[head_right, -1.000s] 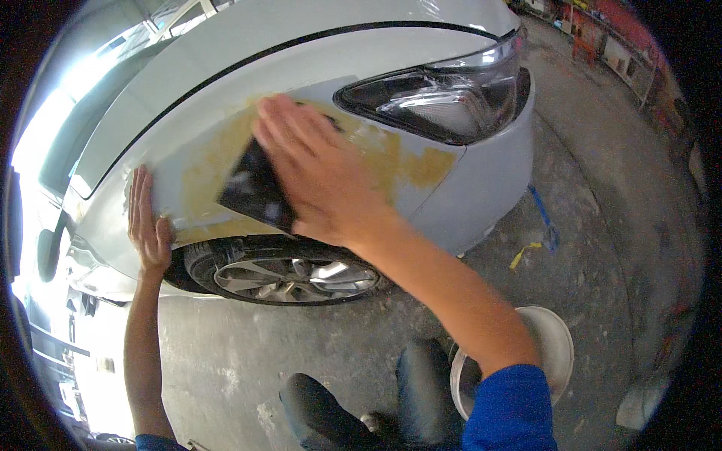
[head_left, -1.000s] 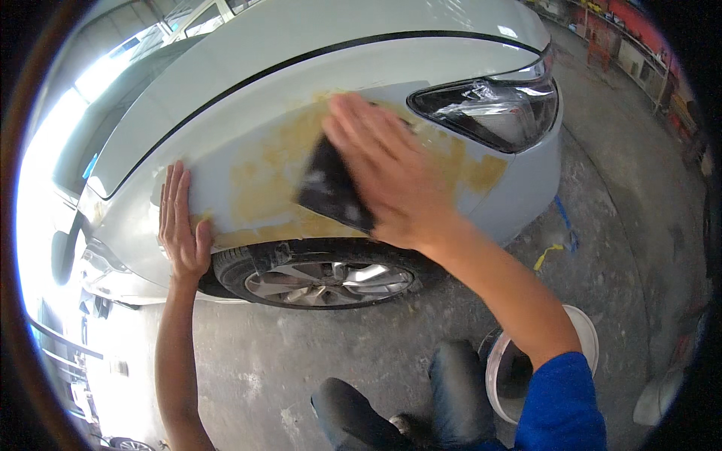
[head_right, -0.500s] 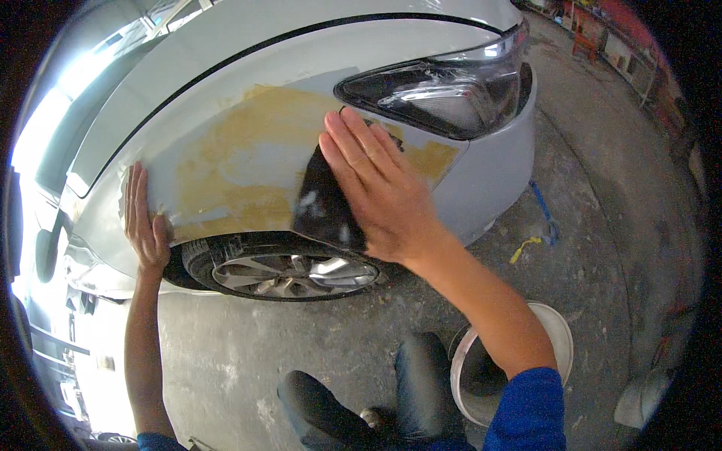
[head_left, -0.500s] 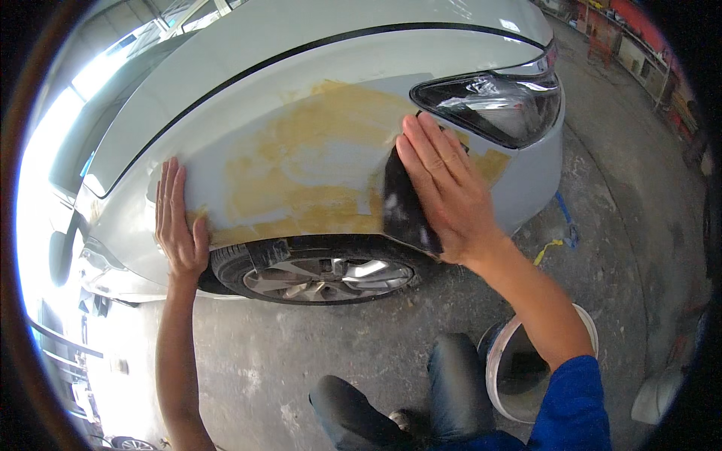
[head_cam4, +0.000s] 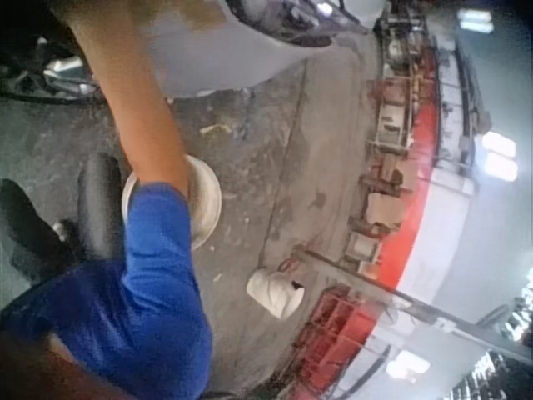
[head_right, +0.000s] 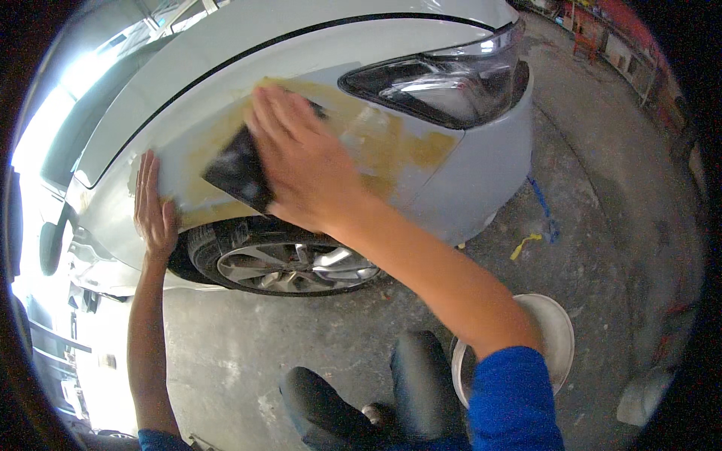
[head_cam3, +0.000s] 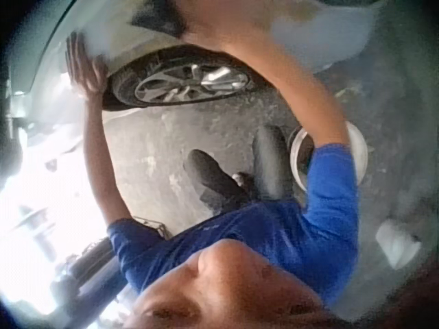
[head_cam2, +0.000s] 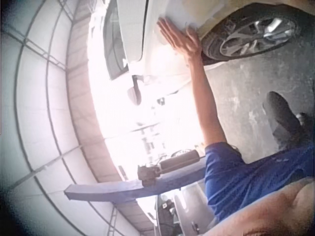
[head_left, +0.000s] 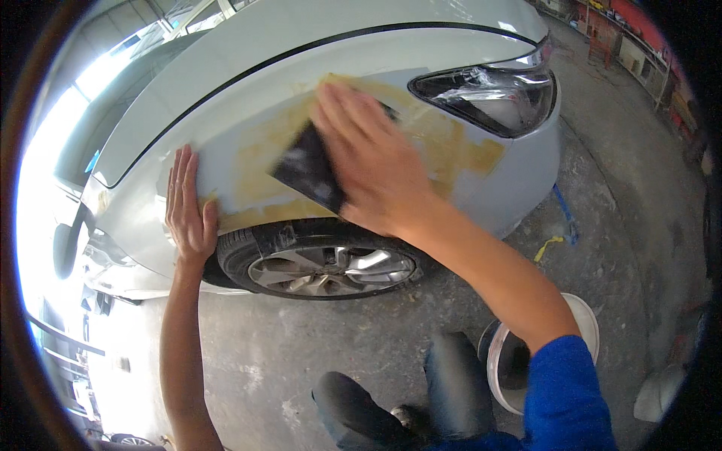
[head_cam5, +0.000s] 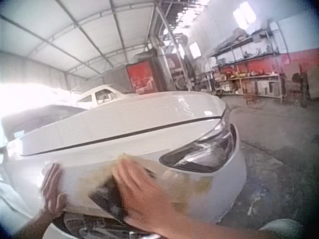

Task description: The person sands the front fender of a white car using a sanding block, repeatedly dipping the block into a bucket of water. The person works on the area above the front wheel, smoothing the surface.

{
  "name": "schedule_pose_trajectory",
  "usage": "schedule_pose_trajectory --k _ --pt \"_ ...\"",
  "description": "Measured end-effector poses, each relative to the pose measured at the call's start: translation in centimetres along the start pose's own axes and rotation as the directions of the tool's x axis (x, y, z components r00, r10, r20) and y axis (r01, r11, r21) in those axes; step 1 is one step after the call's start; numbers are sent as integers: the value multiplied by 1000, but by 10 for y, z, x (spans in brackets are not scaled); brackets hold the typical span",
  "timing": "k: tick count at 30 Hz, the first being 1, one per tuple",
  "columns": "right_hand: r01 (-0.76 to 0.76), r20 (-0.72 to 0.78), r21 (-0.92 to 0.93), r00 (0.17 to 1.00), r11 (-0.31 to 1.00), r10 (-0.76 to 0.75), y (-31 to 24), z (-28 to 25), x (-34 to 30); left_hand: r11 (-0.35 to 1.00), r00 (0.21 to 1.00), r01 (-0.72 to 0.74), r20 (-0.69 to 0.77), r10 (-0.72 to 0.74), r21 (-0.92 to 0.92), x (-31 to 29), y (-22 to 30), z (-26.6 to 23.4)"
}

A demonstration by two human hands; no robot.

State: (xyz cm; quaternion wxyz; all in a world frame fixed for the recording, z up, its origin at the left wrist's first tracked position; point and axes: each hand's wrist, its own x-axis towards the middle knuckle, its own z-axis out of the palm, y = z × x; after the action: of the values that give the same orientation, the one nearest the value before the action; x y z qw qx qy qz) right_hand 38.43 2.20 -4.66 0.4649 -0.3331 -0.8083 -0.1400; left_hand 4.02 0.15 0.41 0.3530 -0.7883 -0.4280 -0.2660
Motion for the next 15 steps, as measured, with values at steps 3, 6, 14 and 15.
schedule_pose_trajectory --k 3,6,14,15 --pt "11 19 33 1000 999 -11 5 1 0 1000 1000 10 28 -10 -18 1 3 -5" --pt "-155 129 31 980 987 150 26 -33 -82 997 989 79 125 -78 -1 -4 4 -10" --pt "-944 391 312 25 -108 920 21 -173 -444 997 997 55 46 -58 49 95 163 49" --pt "-878 397 415 -61 -239 916 18 -181 -467 999 999 42 14 -43 33 102 183 58"
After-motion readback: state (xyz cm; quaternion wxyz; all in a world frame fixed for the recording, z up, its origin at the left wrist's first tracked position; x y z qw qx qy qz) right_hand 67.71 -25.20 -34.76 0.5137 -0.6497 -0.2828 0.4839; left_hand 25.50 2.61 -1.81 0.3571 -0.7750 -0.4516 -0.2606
